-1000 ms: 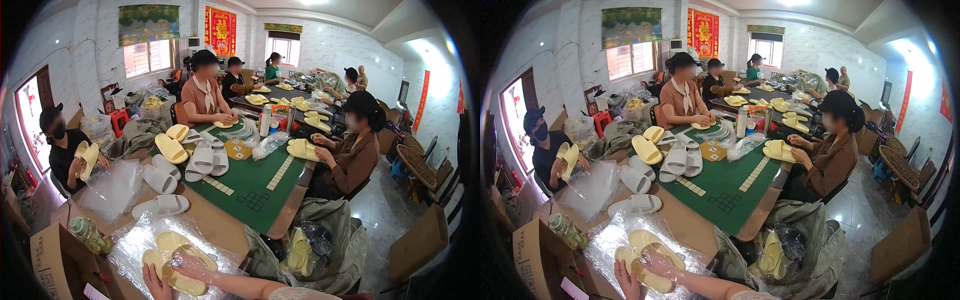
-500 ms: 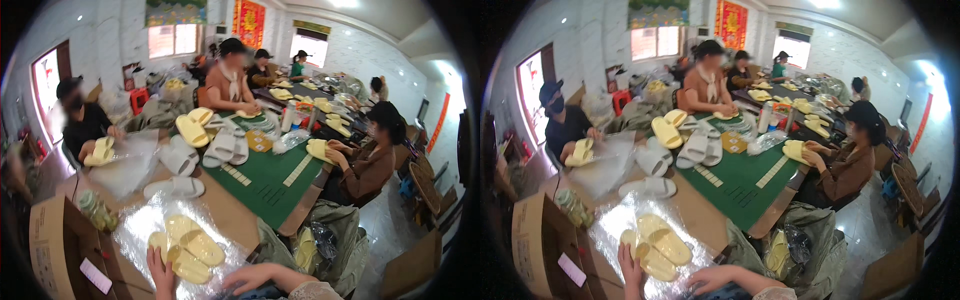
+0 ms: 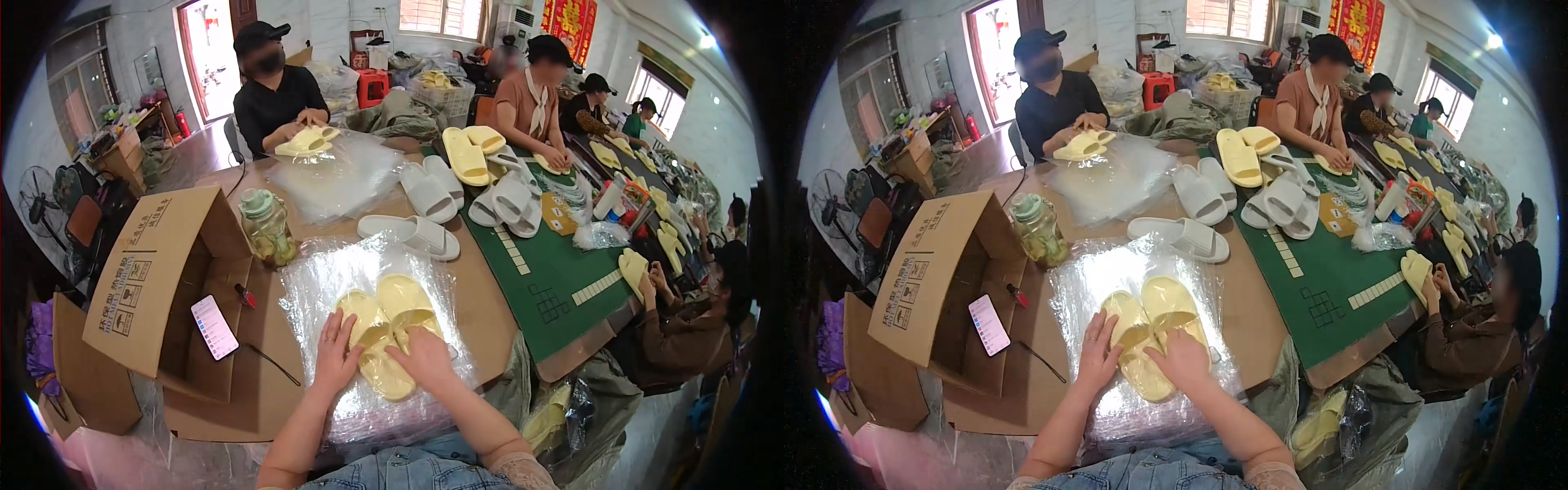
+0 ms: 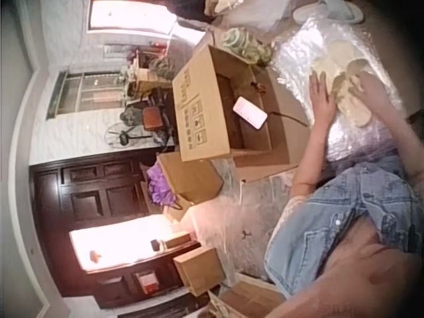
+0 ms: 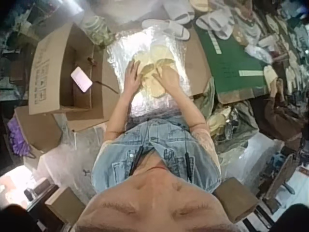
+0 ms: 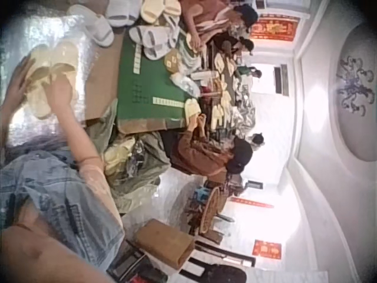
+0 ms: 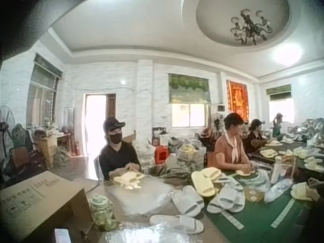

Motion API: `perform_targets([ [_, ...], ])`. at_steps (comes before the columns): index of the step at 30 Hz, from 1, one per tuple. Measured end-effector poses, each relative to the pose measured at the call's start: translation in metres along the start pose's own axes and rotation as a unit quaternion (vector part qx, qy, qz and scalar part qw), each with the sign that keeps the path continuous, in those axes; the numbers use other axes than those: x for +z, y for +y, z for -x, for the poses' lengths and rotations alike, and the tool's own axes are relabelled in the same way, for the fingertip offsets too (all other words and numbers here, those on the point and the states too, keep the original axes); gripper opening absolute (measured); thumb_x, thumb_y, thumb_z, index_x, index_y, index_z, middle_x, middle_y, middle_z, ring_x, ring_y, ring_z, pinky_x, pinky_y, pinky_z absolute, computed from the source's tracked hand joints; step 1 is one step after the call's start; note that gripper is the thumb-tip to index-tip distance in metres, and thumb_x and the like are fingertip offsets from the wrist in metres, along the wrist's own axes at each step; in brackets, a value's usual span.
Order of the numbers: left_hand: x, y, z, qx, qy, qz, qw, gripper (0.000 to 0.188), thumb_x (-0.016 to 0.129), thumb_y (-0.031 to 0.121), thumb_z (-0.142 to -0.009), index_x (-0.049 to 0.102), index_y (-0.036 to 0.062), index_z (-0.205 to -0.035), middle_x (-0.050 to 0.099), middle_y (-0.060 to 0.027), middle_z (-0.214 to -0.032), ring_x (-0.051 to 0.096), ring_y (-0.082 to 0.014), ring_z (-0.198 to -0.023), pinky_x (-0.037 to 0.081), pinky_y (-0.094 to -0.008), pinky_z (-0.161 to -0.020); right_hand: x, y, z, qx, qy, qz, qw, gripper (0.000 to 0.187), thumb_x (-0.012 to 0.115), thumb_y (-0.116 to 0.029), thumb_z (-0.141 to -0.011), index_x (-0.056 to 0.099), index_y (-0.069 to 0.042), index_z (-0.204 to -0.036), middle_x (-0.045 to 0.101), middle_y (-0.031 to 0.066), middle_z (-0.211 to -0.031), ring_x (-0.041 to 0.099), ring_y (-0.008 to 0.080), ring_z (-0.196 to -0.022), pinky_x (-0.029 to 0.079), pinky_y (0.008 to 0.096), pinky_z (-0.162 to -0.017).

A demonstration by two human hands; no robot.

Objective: The person wraps pairs of yellow and black slippers in bubble wrap at a long table. They pick up slippers, place them on a sheet of bubble wrap, fold the wrap around them, and set the wrapped pairs aside. Other workers perform similar wrapping tasks nearby.

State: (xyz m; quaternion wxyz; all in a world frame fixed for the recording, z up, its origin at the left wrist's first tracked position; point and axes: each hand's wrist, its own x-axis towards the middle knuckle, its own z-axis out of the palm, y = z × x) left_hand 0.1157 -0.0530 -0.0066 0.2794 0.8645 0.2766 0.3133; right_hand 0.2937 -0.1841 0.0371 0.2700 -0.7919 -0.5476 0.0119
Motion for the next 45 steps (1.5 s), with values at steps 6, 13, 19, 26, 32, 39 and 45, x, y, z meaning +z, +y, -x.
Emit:
perform_targets([
  [6, 0.001, 0.002, 0.001, -0.004, -0.008, -0.019, 1.000, 0.064, 0.063, 0.024, -0.093, 0.043, 0.0073, -0.152, 0.031, -0.0240, -0.161, 0.029, -0.0443, -0.148, 0.025, -0.0500, -0.121, 0.044, 0.006, -0.023, 0.075, -0.015, -0.036, 0.996, 0.038, 0.072, -0.039, -0.088, 0.058, -0.004, -0.097, 0.068, 0.0176, -0.082, 0.068, 0.0397, -0.074, 0.054, 0.0491, -0.068],
  [13, 0.004, -0.002, 0.001, -0.050, 0.027, 0.041, 0.998, 0.063, 0.058, 0.023, -0.096, 0.039, 0.0030, -0.153, 0.031, -0.0264, -0.160, 0.033, -0.0463, -0.145, 0.027, -0.0490, -0.120, 0.023, 0.022, -0.005, 0.080, -0.047, -0.047, 0.995, 0.028, 0.065, -0.034, -0.091, 0.059, -0.007, -0.094, 0.068, 0.0175, -0.076, 0.067, 0.0396, -0.072, 0.053, 0.0515, -0.066],
  [19, 0.016, -0.010, 0.008, -0.035, -0.015, -0.073, 0.997, 0.065, 0.064, 0.015, -0.092, 0.040, -0.0046, -0.149, 0.042, -0.0270, -0.151, 0.035, -0.0435, -0.142, 0.029, -0.0478, -0.119, -0.052, 0.072, 0.074, 0.151, 0.014, -0.005, 0.988, 0.024, 0.067, -0.031, -0.087, 0.062, -0.009, -0.093, 0.068, 0.0164, -0.077, 0.067, 0.0390, -0.073, 0.052, 0.0509, -0.065],
  [26, 0.008, -0.004, 0.004, -0.025, -0.046, -0.049, 0.997, 0.064, 0.061, 0.020, -0.095, 0.039, -0.0054, -0.150, 0.043, -0.0269, -0.151, 0.033, -0.0436, -0.145, 0.027, -0.0501, -0.119, -0.233, 0.184, 0.205, 0.397, 0.207, 0.348, 0.824, 0.020, 0.068, -0.026, -0.087, 0.062, -0.007, -0.092, 0.068, 0.0174, -0.080, 0.068, 0.0393, -0.074, 0.052, 0.0511, -0.067],
  [32, 0.016, -0.025, 0.006, 0.024, -0.047, -0.076, 0.996, 0.062, 0.062, 0.025, -0.095, 0.042, -0.0050, -0.147, 0.043, -0.0269, -0.151, 0.033, -0.0442, -0.145, 0.027, -0.0514, -0.119, -0.219, 0.268, 0.323, 0.464, -0.027, 0.329, 0.822, 0.025, 0.072, -0.027, -0.079, 0.070, -0.009, -0.097, 0.071, 0.0175, -0.088, 0.069, 0.0387, -0.084, 0.053, 0.0516, -0.077],
  [39, 0.013, -0.016, 0.004, -0.010, -0.066, -0.074, 0.995, 0.060, 0.060, 0.025, -0.096, 0.045, -0.0039, -0.146, 0.041, -0.0255, -0.154, 0.032, -0.0429, -0.145, 0.024, -0.0503, -0.121, -0.112, 0.265, 0.307, 0.324, -0.249, 0.183, 0.894, 0.034, 0.071, -0.036, -0.079, 0.070, -0.007, -0.096, 0.072, 0.0195, -0.094, 0.068, 0.0407, -0.091, 0.052, 0.0519, -0.082],
  [45, 0.009, -0.012, 0.005, -0.012, -0.065, -0.080, 0.995, 0.058, 0.060, 0.020, -0.095, 0.046, -0.0024, -0.146, 0.039, -0.0240, -0.156, 0.032, -0.0412, -0.146, 0.024, -0.0491, -0.121, -0.059, 0.310, 0.310, 0.483, -0.084, 0.108, 0.865, 0.043, 0.068, -0.041, -0.080, 0.071, -0.001, -0.094, 0.072, 0.0232, -0.093, 0.070, 0.0417, -0.090, 0.054, 0.0509, -0.082],
])
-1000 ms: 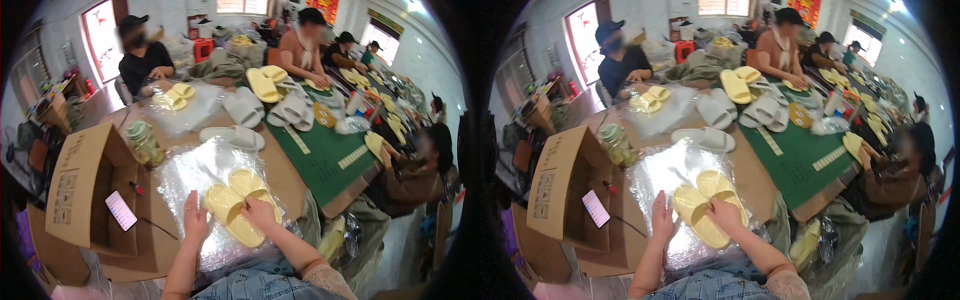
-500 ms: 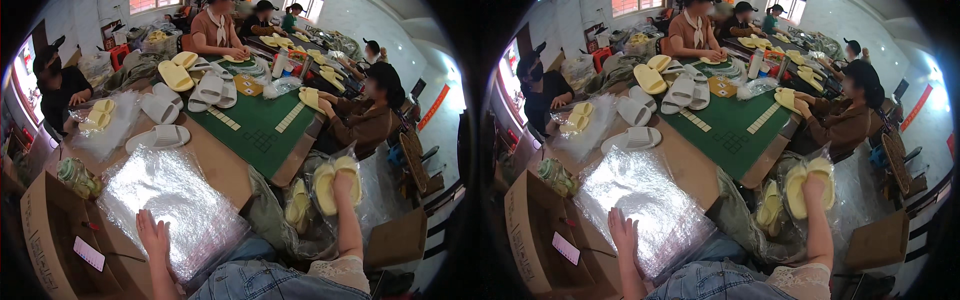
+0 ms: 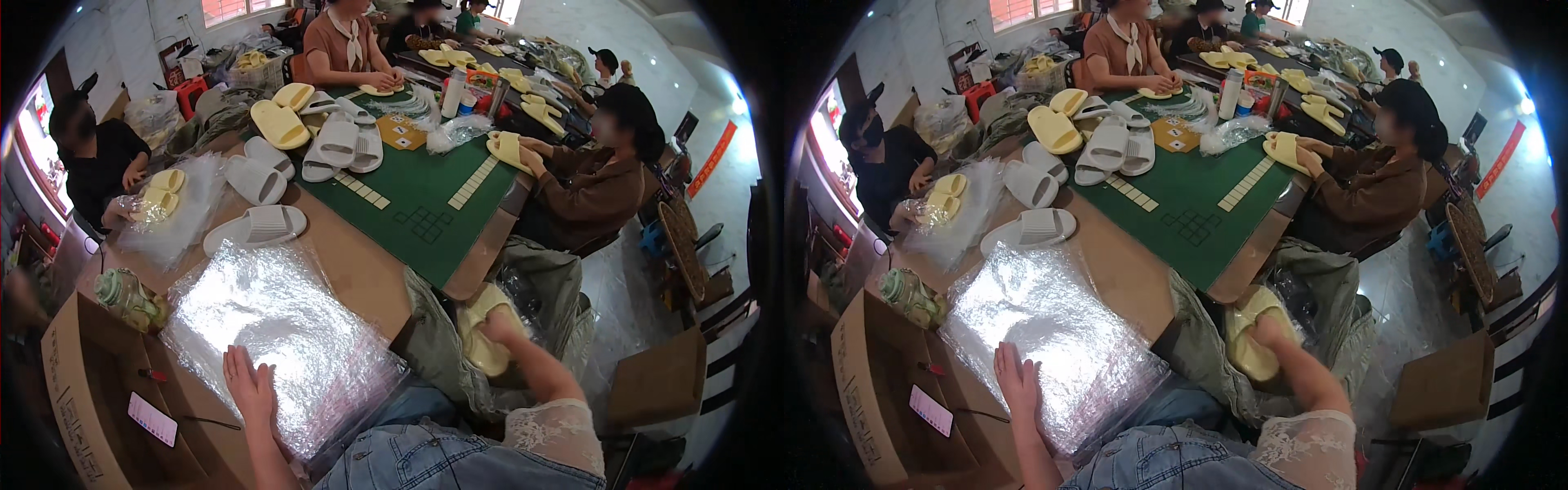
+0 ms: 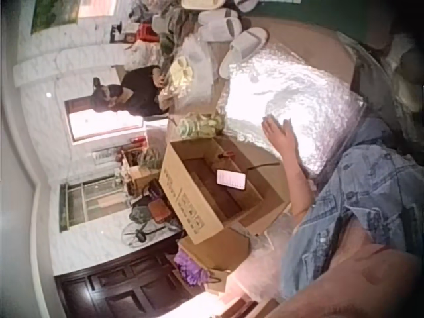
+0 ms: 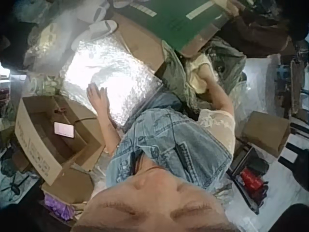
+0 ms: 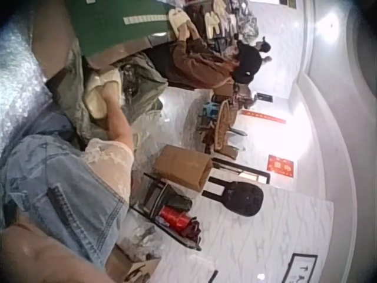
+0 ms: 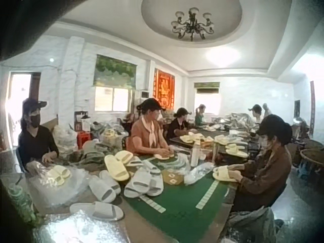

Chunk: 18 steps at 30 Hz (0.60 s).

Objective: The person wraps pairs of yellow and black slippers in bubble wrap at a long table. They pick up slippers, place them on a sheet of bubble wrap, fold the wrap around them, and set the wrapped pairs aside. Other workers perform similar wrapping tasks nearby.

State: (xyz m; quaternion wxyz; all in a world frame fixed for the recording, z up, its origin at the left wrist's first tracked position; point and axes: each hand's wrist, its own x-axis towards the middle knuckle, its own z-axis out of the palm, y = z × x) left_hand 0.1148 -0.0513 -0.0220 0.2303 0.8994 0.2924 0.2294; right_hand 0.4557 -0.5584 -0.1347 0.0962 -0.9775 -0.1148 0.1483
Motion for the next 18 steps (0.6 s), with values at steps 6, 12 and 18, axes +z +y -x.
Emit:
perform_targets([
  [6, 0.001, 0.009, -0.007, 0.005, -0.017, 0.020, 1.000, 0.059, 0.063, 0.022, -0.094, 0.047, -0.0038, -0.144, 0.041, -0.0272, -0.154, 0.032, -0.0439, -0.146, 0.026, -0.0511, -0.120, 0.168, 0.044, -0.082, -0.088, 0.063, 0.049, 0.993, 0.027, 0.058, -0.023, -0.092, 0.071, 0.000, -0.099, 0.071, 0.0214, -0.094, 0.068, 0.0390, -0.084, 0.054, 0.0444, -0.077],
  [12, -0.005, 0.007, 0.000, -0.001, 0.001, 0.013, 1.000, 0.059, 0.065, 0.022, -0.092, 0.049, -0.0035, -0.143, 0.042, -0.0284, -0.153, 0.033, -0.0448, -0.145, 0.025, -0.0515, -0.120, 0.187, 0.011, -0.053, 0.017, -0.029, -0.241, 0.970, 0.039, 0.059, -0.025, -0.092, 0.065, -0.001, -0.122, 0.072, 0.0181, -0.101, 0.068, 0.0388, -0.094, 0.054, 0.0449, -0.082],
  [18, -0.008, 0.014, -0.003, -0.004, 0.004, 0.018, 1.000, 0.063, 0.068, 0.026, -0.089, 0.050, -0.0057, -0.141, 0.043, -0.0319, -0.150, 0.035, -0.0473, -0.143, 0.025, -0.0533, -0.119, 0.144, 0.008, -0.038, -0.003, -0.066, -0.219, 0.973, 0.041, 0.062, -0.027, -0.087, 0.068, -0.002, -0.119, 0.073, 0.0199, -0.098, 0.070, 0.0403, -0.093, 0.055, 0.0472, -0.083],
])
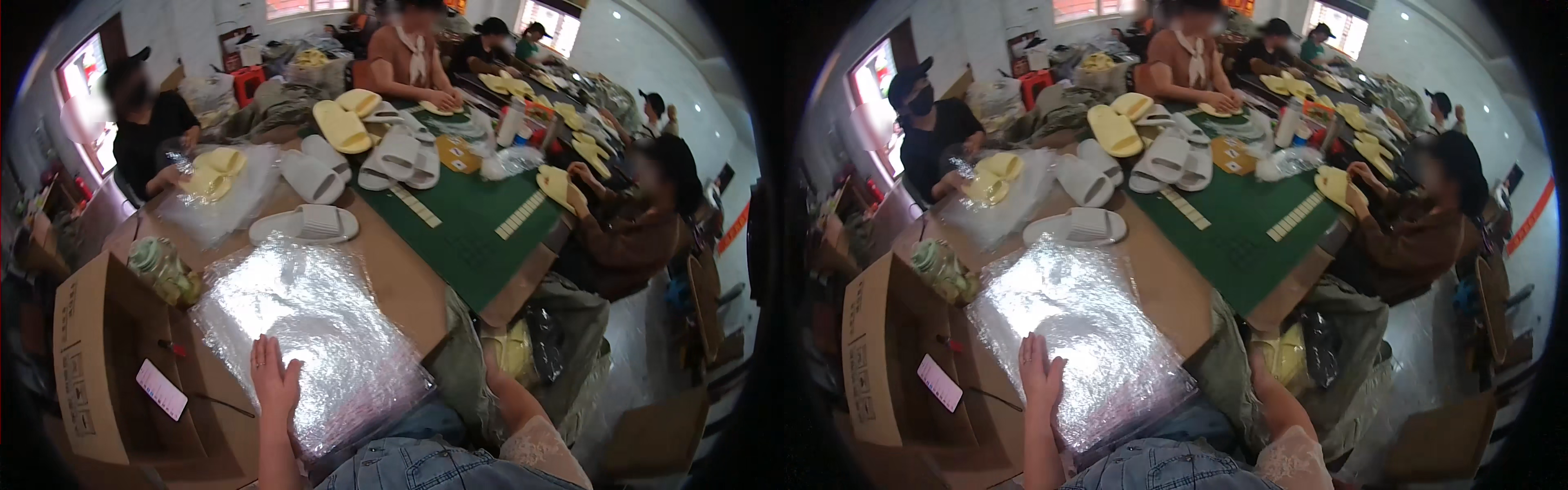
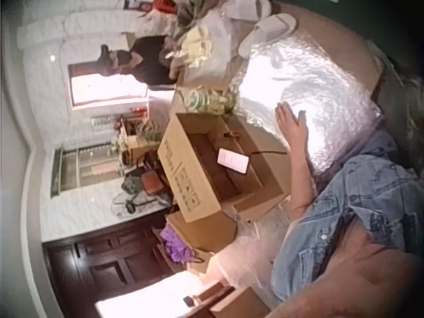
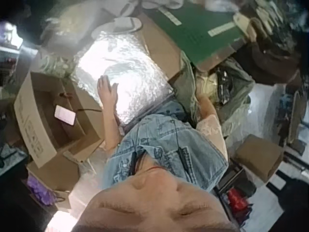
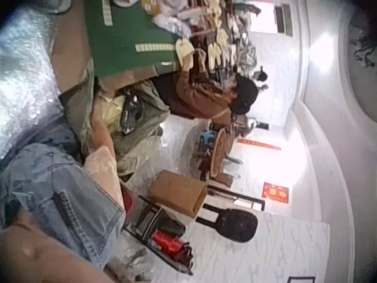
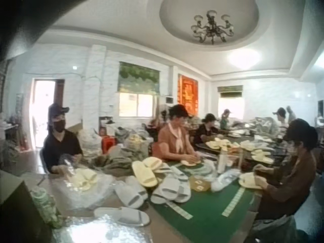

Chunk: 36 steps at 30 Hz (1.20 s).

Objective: The person wraps pairs of yellow and black slippers in bubble wrap at a long table. They pick up slippers, place them on a sheet of bubble wrap, fold the wrap around them, and set the wrapped pairs aside. Other workers perform similar wrapping tasks nearby.

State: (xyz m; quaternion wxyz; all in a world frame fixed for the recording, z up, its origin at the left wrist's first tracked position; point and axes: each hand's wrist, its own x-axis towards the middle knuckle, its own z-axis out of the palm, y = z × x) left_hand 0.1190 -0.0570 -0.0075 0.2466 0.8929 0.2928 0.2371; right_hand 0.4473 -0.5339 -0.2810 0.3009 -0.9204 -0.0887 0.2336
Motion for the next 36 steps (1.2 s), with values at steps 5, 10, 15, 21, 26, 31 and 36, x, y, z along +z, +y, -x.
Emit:
perform_targets([
  [5, 0.001, 0.003, -0.001, 0.008, 0.011, 0.007, 1.000, 0.064, 0.071, 0.029, -0.088, 0.051, -0.0056, -0.138, 0.043, -0.0333, -0.149, 0.036, -0.0484, -0.142, 0.027, -0.0536, -0.119, -0.090, -0.035, 0.016, -0.161, -0.040, 0.041, 0.985, 0.039, 0.065, -0.029, -0.083, 0.073, -0.003, -0.110, 0.073, 0.0221, -0.093, 0.071, 0.0418, -0.090, 0.056, 0.0494, -0.083],
  [10, 0.000, -0.003, 0.003, -0.013, 0.016, -0.010, 1.000, 0.065, 0.072, 0.031, -0.086, 0.053, -0.0059, -0.137, 0.045, -0.0316, -0.149, 0.036, -0.0473, -0.142, 0.027, -0.0519, -0.119, -0.185, -0.175, 0.076, 0.046, 0.270, 0.311, 0.910, 0.031, 0.063, -0.032, -0.090, 0.075, -0.004, -0.091, 0.071, 0.0232, -0.083, 0.072, 0.0398, -0.083, 0.057, 0.0500, -0.075],
  [15, 0.001, -0.002, 0.003, -0.005, 0.027, -0.017, 0.999, 0.066, 0.072, 0.033, -0.085, 0.055, -0.0049, -0.137, 0.046, -0.0302, -0.149, 0.038, -0.0468, -0.141, 0.028, -0.0509, -0.119, -0.191, -0.308, 0.096, -0.223, 0.267, 0.034, 0.937, 0.018, 0.066, -0.017, -0.094, 0.065, 0.000, -0.092, 0.069, 0.0133, -0.085, 0.069, 0.0273, -0.079, 0.053, 0.0375, -0.070],
  [21, 0.002, 0.000, 0.001, -0.021, 0.024, -0.004, 0.999, 0.065, 0.071, 0.036, -0.088, 0.056, -0.0034, -0.136, 0.046, -0.0290, -0.149, 0.038, -0.0465, -0.141, 0.028, -0.0505, -0.119, -0.070, -0.437, 0.009, -0.314, -0.096, -0.268, 0.906, 0.034, 0.068, -0.020, -0.096, 0.065, -0.003, -0.125, 0.069, 0.0033, -0.104, 0.065, 0.0136, -0.083, 0.052, 0.0283, -0.067],
  [26, 0.002, -0.003, 0.002, -0.022, 0.027, -0.018, 0.999, 0.063, 0.069, 0.040, -0.090, 0.057, -0.0008, -0.136, 0.047, -0.0277, -0.149, 0.038, -0.0448, -0.142, 0.028, -0.0501, -0.119, 0.010, -0.550, -0.076, -0.166, -0.157, -0.457, 0.859, 0.046, 0.061, -0.019, -0.101, 0.048, 0.003, -0.140, 0.064, 0.0113, -0.111, 0.068, 0.0208, -0.088, 0.055, 0.0296, -0.062],
  [31, 0.001, -0.001, 0.002, -0.019, 0.032, 0.007, 0.999, 0.065, 0.069, 0.042, -0.088, 0.058, -0.0021, -0.135, 0.045, -0.0295, -0.150, 0.038, -0.0457, -0.142, 0.029, -0.0502, -0.118, 0.033, -0.577, -0.138, -0.033, -0.217, -0.556, 0.802, 0.031, 0.066, -0.018, -0.098, 0.057, 0.002, -0.120, 0.062, 0.0101, -0.095, 0.062, 0.0208, -0.075, 0.052, 0.0310, -0.057],
  [36, -0.001, -0.006, 0.006, -0.035, 0.037, -0.001, 0.999, 0.065, 0.069, 0.043, -0.089, 0.058, -0.0014, -0.135, 0.045, -0.0287, -0.151, 0.037, -0.0452, -0.142, 0.029, -0.0503, -0.118, -0.031, -0.600, -0.116, -0.135, -0.018, -0.438, 0.889, 0.026, 0.066, -0.034, -0.096, 0.067, -0.008, -0.096, 0.060, 0.0049, -0.076, 0.050, 0.0145, -0.059, 0.036, 0.0320, -0.047],
])
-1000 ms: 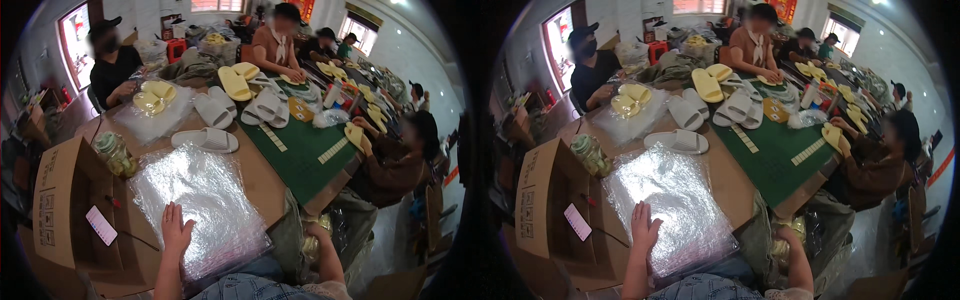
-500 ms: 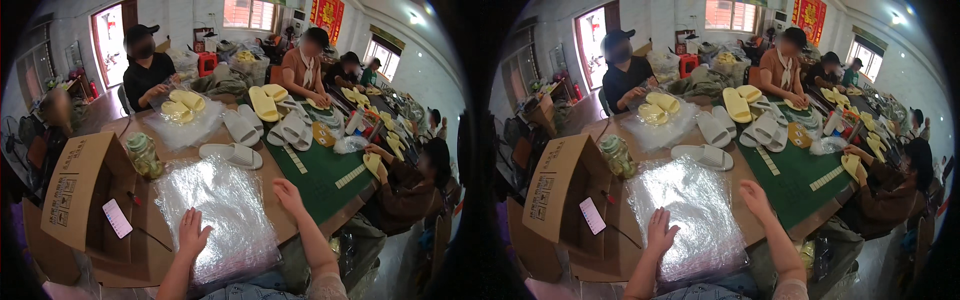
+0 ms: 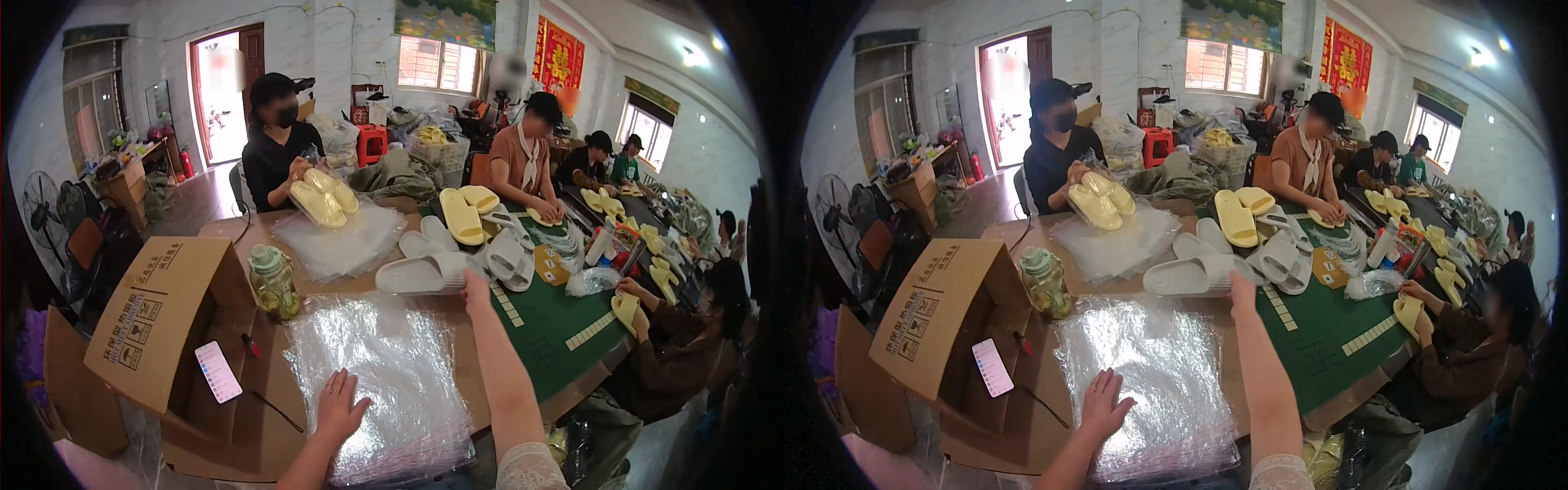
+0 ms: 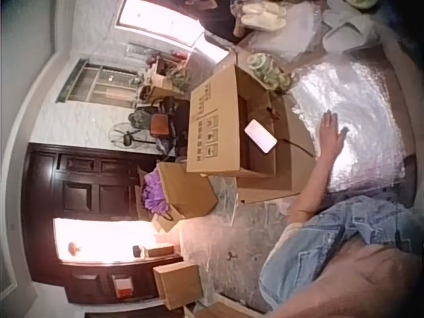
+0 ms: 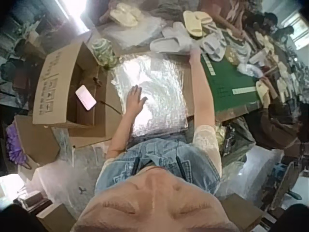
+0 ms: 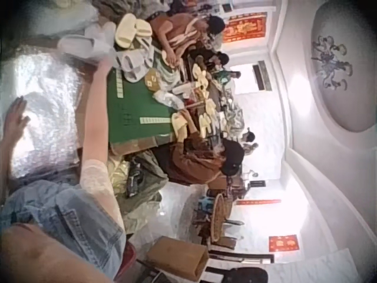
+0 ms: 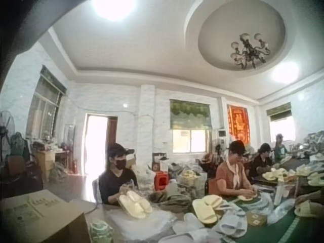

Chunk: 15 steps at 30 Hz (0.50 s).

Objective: The person wraps pairs of yellow and black slippers in bubble wrap at a long table. They pick up slippers, place them on a sheet of bubble wrap, fold the wrap around them, and set the wrapped pairs aside. Other workers perform similar wrapping tasks nearby.

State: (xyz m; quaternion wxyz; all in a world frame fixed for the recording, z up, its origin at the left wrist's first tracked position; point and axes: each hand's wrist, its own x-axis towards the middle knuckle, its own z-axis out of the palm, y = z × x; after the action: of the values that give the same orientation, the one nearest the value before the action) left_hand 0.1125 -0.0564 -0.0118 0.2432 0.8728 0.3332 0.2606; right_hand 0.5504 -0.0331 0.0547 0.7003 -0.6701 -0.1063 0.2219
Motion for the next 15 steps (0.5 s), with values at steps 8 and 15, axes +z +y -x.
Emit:
perform_targets([
  [8, 0.002, 0.004, -0.001, 0.029, -0.001, 0.004, 1.000, 0.063, 0.069, 0.039, -0.090, 0.056, -0.0035, -0.136, 0.046, -0.0305, -0.149, 0.037, -0.0455, -0.142, 0.027, -0.0507, -0.119, -0.093, -0.142, 0.034, -0.144, -0.112, -0.104, 0.978, 0.028, 0.067, -0.026, -0.095, 0.070, -0.002, -0.110, 0.071, 0.0053, -0.099, 0.067, 0.0157, -0.088, 0.052, 0.0315, -0.079],
  [15, 0.000, 0.005, -0.001, 0.015, -0.004, 0.001, 1.000, 0.063, 0.070, 0.037, -0.089, 0.057, -0.0029, -0.135, 0.045, -0.0300, -0.150, 0.037, -0.0450, -0.143, 0.028, -0.0499, -0.119, -0.115, -0.196, 0.099, -0.064, -0.231, 0.101, 0.965, 0.027, 0.075, -0.027, -0.089, 0.073, -0.002, -0.099, 0.072, 0.0031, -0.091, 0.066, 0.0120, -0.077, 0.051, 0.0289, -0.070],
])
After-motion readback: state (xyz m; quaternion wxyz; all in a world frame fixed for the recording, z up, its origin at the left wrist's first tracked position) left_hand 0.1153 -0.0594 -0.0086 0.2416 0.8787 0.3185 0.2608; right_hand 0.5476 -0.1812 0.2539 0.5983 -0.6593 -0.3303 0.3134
